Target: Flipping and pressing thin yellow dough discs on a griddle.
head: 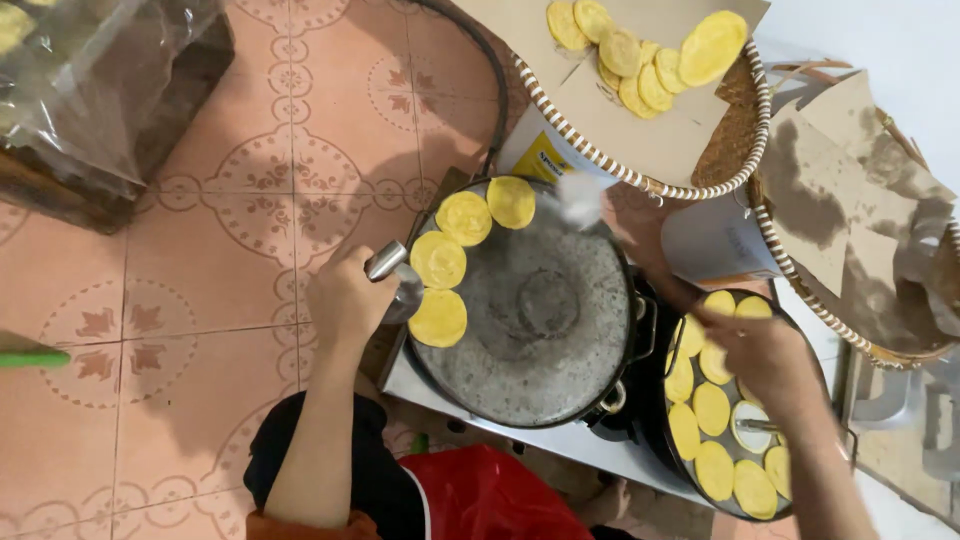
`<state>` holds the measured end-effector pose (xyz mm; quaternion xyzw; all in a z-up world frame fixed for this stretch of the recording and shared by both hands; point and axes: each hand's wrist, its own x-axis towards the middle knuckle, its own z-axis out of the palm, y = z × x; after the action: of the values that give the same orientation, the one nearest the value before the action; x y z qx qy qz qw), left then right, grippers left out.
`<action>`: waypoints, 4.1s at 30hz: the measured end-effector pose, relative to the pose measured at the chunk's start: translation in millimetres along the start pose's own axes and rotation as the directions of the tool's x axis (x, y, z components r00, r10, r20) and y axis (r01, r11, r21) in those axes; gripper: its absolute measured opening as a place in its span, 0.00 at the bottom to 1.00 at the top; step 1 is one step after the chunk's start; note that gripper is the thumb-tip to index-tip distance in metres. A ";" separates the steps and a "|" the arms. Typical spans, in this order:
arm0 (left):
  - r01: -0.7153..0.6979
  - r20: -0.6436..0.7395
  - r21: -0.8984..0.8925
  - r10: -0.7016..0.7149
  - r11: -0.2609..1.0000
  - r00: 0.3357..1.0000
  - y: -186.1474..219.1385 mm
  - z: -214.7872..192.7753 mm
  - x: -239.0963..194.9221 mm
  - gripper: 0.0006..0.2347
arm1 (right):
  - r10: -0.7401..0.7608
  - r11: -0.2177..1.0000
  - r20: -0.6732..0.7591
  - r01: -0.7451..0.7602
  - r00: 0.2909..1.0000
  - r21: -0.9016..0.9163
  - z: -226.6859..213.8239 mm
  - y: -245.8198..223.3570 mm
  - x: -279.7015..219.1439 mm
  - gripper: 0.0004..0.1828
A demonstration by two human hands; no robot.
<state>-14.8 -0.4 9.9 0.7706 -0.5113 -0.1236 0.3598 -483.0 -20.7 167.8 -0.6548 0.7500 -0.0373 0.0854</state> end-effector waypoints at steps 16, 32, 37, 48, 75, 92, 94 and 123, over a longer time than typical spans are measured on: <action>-0.110 -0.081 -0.050 0.105 0.993 0.991 2.1 -11.4 -1.5 0.08 | 0.130 0.972 -0.070 -0.141 0.989 -0.190 210.3 -65.7 -53.0 0.23; -0.054 -0.050 0.031 0.056 0.998 0.997 5.1 -12.2 -1.4 0.08 | -0.163 0.986 -0.347 0.141 0.923 -0.089 198.5 -6.7 -28.1 0.26; -0.037 -0.085 -0.029 0.035 0.999 0.996 1.0 -11.7 -3.0 0.08 | 0.178 0.972 0.009 -0.178 0.984 0.152 125.6 -32.4 -57.3 0.20; -0.045 -0.099 -0.015 0.044 0.999 0.994 -2.8 -11.4 -2.9 0.07 | -0.039 0.976 -0.096 0.058 0.995 0.208 234.1 -54.7 -63.9 0.24; -0.012 -0.063 -0.047 0.009 0.999 0.998 -0.6 -15.8 -1.7 0.07 | -0.143 0.934 -0.116 0.173 0.983 0.313 106.2 -1.0 1.4 0.20; 0.017 -0.081 -0.008 -0.017 1.000 0.997 -9.4 -17.5 -2.3 0.08 | 0.132 0.985 0.136 -0.115 0.982 -0.125 128.1 10.2 -83.2 0.23; 0.020 -0.088 -0.017 -0.021 1.000 0.996 -5.6 -21.0 -2.2 0.09 | 0.106 0.982 0.165 -0.076 0.981 -0.175 127.4 -0.6 -66.2 0.21; 0.007 -0.053 -0.004 -0.007 1.000 0.999 -1.0 -9.8 -2.1 0.08 | -0.112 0.992 -0.265 0.122 0.958 0.020 231.2 -20.2 -59.8 0.23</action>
<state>-9.6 5.9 15.8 0.7746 -0.4989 -0.1054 0.3742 -414.7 48.5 -51.3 -0.6856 0.7138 -0.1428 -0.0054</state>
